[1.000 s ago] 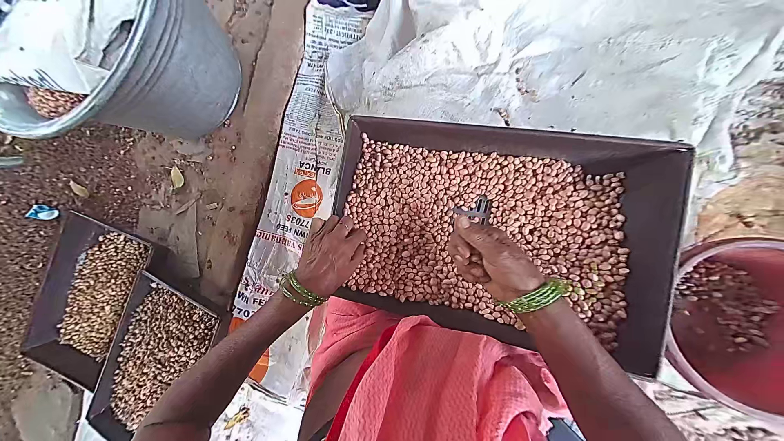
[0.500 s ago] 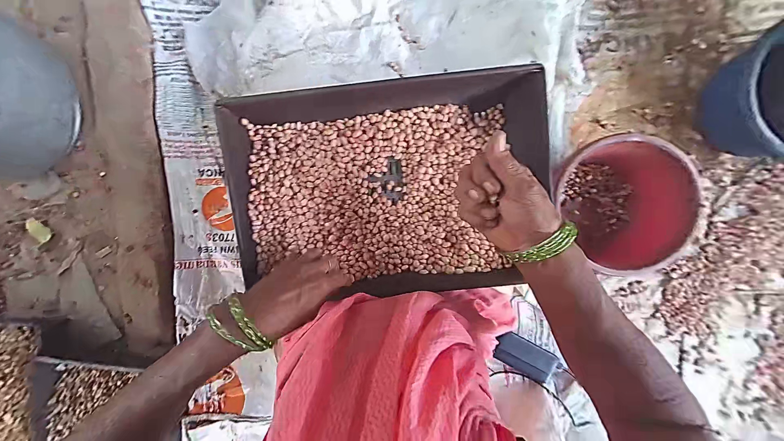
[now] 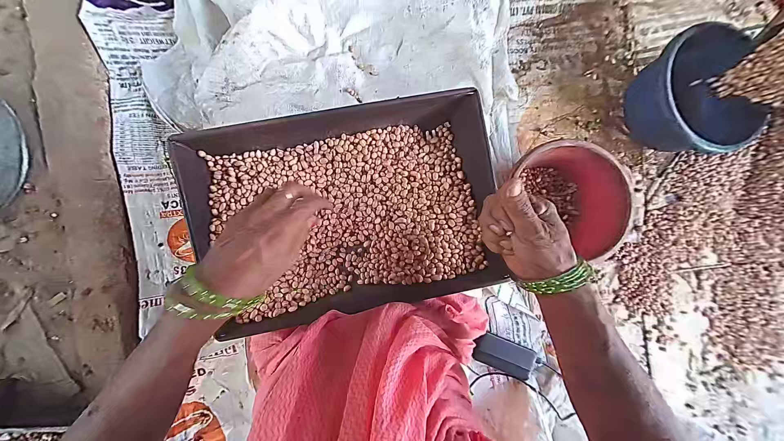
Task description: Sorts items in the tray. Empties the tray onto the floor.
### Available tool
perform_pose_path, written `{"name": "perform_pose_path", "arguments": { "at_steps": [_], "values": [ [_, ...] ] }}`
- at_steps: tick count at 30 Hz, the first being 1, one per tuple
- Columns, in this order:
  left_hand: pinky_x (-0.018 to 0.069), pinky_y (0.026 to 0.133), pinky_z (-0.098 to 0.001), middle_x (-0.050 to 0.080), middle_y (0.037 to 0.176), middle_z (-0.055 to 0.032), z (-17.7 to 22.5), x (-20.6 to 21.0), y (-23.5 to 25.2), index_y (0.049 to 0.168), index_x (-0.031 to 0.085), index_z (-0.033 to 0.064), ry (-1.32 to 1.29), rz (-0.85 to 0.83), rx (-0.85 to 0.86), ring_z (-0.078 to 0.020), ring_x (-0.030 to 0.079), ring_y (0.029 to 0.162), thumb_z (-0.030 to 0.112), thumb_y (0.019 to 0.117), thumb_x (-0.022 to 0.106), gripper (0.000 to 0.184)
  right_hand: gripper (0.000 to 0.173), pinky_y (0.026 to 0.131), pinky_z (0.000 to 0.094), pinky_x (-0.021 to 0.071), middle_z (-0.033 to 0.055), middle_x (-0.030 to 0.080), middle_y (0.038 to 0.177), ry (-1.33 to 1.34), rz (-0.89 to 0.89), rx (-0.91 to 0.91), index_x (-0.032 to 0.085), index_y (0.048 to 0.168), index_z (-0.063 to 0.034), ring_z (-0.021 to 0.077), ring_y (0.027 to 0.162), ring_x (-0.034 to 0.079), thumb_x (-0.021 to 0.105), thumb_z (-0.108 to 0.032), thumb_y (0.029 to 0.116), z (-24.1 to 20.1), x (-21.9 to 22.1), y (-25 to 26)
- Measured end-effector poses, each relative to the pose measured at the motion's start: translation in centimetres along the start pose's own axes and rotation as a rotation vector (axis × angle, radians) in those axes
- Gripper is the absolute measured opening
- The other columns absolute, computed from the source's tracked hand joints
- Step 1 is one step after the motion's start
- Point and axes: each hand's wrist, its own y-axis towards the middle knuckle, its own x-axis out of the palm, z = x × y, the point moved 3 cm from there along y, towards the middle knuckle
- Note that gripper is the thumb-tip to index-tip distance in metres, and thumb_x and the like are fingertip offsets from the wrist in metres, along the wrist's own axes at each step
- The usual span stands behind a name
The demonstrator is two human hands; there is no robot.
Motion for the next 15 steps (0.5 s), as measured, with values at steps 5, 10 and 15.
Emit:
{"name": "perform_pose_path", "arguments": {
  "at_steps": [5,10,15],
  "values": [
    [0.0524,0.072,-0.0704,0.065,0.12,-0.0254,-2.7,0.9,-5.4,0.136,0.062,0.0114,0.055,-0.178,-0.319,-0.0479,0.069,0.09,0.034,0.1007,0.065,0.042,0.03,0.045,0.0217,0.0397,-0.0046,0.055,0.066,-0.685,-0.067,-0.067,0.067,0.094,-0.0125,0.0031,0.048,0.044,0.049,-0.032,0.1084,1.3,1.8,-0.1],
    [0.0536,0.076,-0.066,0.07,0.117,-0.0174,-1.8,2.3,-5.2,0.132,0.066,0.0116,-0.041,-0.118,-0.359,-0.0396,0.071,0.095,0.034,0.1038,0.059,0.037,0.022,0.051,0.0523,0.0534,0.0171,0.07,0.08,-1.476,-0.253,-0.324,0.068,0.119,-0.006,0.0384,0.062,0.069,0.056,-0.017,0.1046,4.2,6.2,1.6],
    [0.0573,0.086,-0.0559,0.072,0.114,-0.0173,1.5,4.7,2.2,0.116,0.073,0.0068,-0.135,0.057,-0.11,-0.0362,0.071,0.105,0.02,0.1048,0.058,0.023,0.019,0.055,0.0545,0.0547,0.0188,0.069,0.079,-1.42,-0.317,-0.182,0.066,0.111,-0.0013,0.0394,0.065,0.07,0.055,-0.014,0.1047,3.7,6.8,2.9]
  ]
}}
